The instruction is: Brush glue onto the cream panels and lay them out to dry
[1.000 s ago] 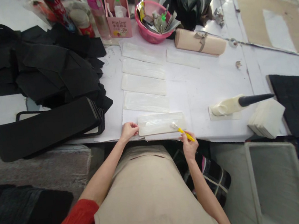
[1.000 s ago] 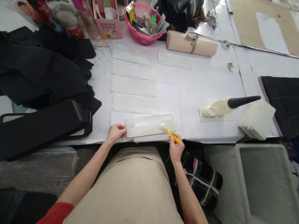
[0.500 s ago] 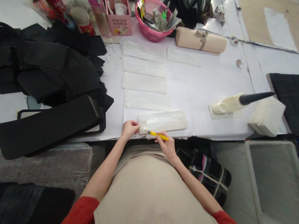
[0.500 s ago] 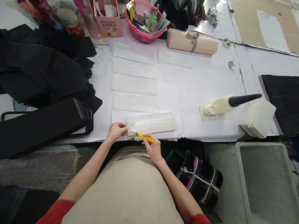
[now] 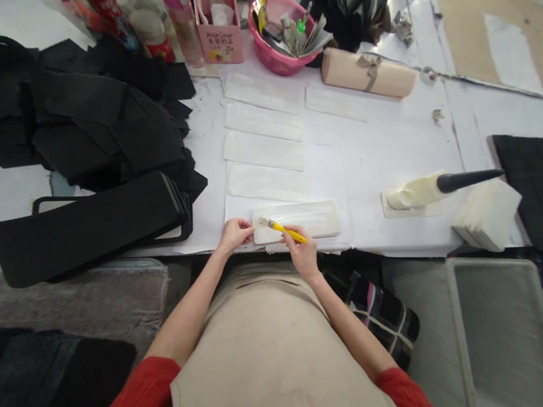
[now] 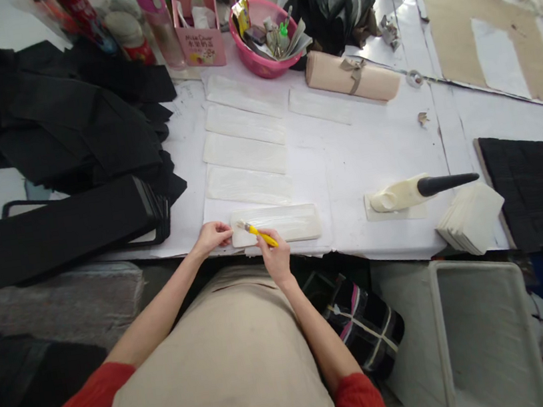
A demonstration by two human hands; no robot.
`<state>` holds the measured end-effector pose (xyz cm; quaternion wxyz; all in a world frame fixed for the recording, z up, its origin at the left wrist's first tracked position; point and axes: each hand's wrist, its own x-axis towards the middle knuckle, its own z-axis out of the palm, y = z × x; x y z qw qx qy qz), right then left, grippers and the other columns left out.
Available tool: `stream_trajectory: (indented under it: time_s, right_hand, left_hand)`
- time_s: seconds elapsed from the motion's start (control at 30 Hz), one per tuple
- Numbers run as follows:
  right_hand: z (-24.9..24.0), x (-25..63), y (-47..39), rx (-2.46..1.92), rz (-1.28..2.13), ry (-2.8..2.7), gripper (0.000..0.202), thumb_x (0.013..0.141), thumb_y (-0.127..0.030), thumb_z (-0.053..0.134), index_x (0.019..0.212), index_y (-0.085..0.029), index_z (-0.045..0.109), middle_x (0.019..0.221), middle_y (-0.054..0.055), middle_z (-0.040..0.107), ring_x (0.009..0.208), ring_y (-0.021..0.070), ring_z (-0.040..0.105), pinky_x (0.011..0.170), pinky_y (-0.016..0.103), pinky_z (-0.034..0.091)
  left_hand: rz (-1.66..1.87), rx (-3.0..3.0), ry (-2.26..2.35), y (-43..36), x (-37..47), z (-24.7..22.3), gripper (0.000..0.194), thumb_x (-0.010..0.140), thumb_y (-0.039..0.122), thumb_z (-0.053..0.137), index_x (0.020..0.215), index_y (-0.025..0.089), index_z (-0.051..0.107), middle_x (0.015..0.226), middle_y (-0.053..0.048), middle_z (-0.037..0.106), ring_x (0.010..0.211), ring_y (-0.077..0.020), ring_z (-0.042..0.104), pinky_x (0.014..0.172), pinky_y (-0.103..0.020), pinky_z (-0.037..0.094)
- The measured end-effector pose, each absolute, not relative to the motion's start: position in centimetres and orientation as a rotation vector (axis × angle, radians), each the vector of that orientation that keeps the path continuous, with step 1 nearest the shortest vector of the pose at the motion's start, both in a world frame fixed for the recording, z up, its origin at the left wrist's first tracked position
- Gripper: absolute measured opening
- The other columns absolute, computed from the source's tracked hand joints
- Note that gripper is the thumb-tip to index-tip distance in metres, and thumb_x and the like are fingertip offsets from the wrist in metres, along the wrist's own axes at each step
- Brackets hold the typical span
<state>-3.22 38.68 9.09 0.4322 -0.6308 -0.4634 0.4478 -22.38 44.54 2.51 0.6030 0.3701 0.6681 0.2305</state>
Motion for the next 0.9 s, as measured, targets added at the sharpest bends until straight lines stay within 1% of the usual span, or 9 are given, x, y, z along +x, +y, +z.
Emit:
stream_trajectory:
  time_s: [0.1, 0.27, 0.37, 0.5, 0.67, 0.77, 0.83, 0.9]
  right_hand:
    - [7.6, -5.0, 39.8, -1.548, 1.175, -1.056, 0.028, 0.086, -0.046, 0.058, 0.097, -0.021, 0.064, 0.09, 0.003, 0.068, 0.067, 0.0162, 0.07, 0.065, 0.028, 0.055]
    - [6.8, -3.9, 38.6, -1.598, 1.298, -1.026, 0.028, 0.084, -0.046, 0.061, 0.096, -0.02, 0.063, 0.077, 0.001, 0.067, 0.062, 0.0176, 0.069, 0.058, 0.027, 0.053]
    - [7.1, -3.2, 37.9, -1.598, 1.3, -1.056, 0.028, 0.084, -0.045, 0.06, 0.095, -0.02, 0.064, 0.077, 0.002, 0.068, 0.065, 0.0187, 0.069, 0.063, 0.029, 0.055]
    - [6.8, -1.4, 38.2, -1.644, 1.07, -1.13, 0.028, 0.085, -0.044, 0.059, 0.095, -0.019, 0.065, 0.081, 0.003, 0.068, 0.071, 0.0189, 0.07, 0.068, 0.029, 0.054]
    - [6.0, 5.2, 37.9, -1.808, 0.76, -0.907, 0.032, 0.083, -0.045, 0.06, 0.096, -0.016, 0.063, 0.078, 0.002, 0.066, 0.066, 0.0185, 0.069, 0.063, 0.03, 0.054]
    - [6.6, 8.1, 37.3, -1.887, 0.574, -0.819, 0.033, 0.082, -0.045, 0.061, 0.097, -0.015, 0.062, 0.077, 0.002, 0.066, 0.065, 0.018, 0.07, 0.063, 0.029, 0.055]
    - [7.4, 7.6, 36.8, -1.881, 0.534, -0.847, 0.033, 0.084, -0.045, 0.06, 0.098, -0.016, 0.063, 0.079, 0.003, 0.067, 0.066, 0.0177, 0.07, 0.065, 0.029, 0.056]
    - [8.0, 5.3, 36.5, -1.832, 0.615, -0.952, 0.032, 0.086, -0.045, 0.059, 0.101, -0.017, 0.063, 0.08, 0.003, 0.069, 0.069, 0.0179, 0.071, 0.068, 0.029, 0.056]
  left_hand:
    - [0.54, 0.831, 1.544, 44.5, -22.4, 2.6, 0.007, 0.066, 0.015, 0.068, 0.068, 0.014, 0.061, 0.049, 0.002, 0.061, 0.042, -0.0119, 0.058, 0.043, -0.02, 0.045]
    - [0.559, 0.82, 1.539, 44.4, -22.3, 2.6, 0.011, 0.064, 0.018, 0.072, 0.067, 0.014, 0.062, 0.049, 0.001, 0.062, 0.044, -0.0119, 0.06, 0.044, -0.019, 0.046]
    - [0.558, 0.829, 1.542, 44.3, -22.3, 2.4, 0.012, 0.064, 0.018, 0.072, 0.067, 0.014, 0.062, 0.05, 0.0, 0.063, 0.046, -0.0126, 0.061, 0.045, -0.019, 0.047]
    - [0.56, 0.865, 1.565, 44.2, -22.4, 2.2, 0.009, 0.064, 0.017, 0.07, 0.067, 0.015, 0.061, 0.049, 0.001, 0.062, 0.045, -0.0132, 0.061, 0.044, -0.02, 0.046]
    - [0.563, 0.879, 1.567, 44.2, -22.3, 2.4, 0.01, 0.064, 0.018, 0.07, 0.067, 0.015, 0.061, 0.049, 0.001, 0.062, 0.045, -0.0127, 0.06, 0.044, -0.02, 0.046]
    - [0.558, 0.868, 1.564, 44.2, -22.3, 2.5, 0.01, 0.064, 0.018, 0.07, 0.067, 0.015, 0.061, 0.048, 0.001, 0.062, 0.044, -0.0125, 0.059, 0.044, -0.02, 0.046]
    - [0.55, 0.854, 1.552, 44.3, -22.4, 2.6, 0.011, 0.064, 0.019, 0.07, 0.067, 0.015, 0.06, 0.048, 0.001, 0.062, 0.044, -0.0124, 0.059, 0.044, -0.02, 0.047]
    - [0.544, 0.846, 1.543, 44.3, -22.5, 2.6, 0.013, 0.063, 0.02, 0.071, 0.068, 0.014, 0.06, 0.048, 0.0, 0.061, 0.043, -0.0126, 0.059, 0.044, -0.02, 0.047]
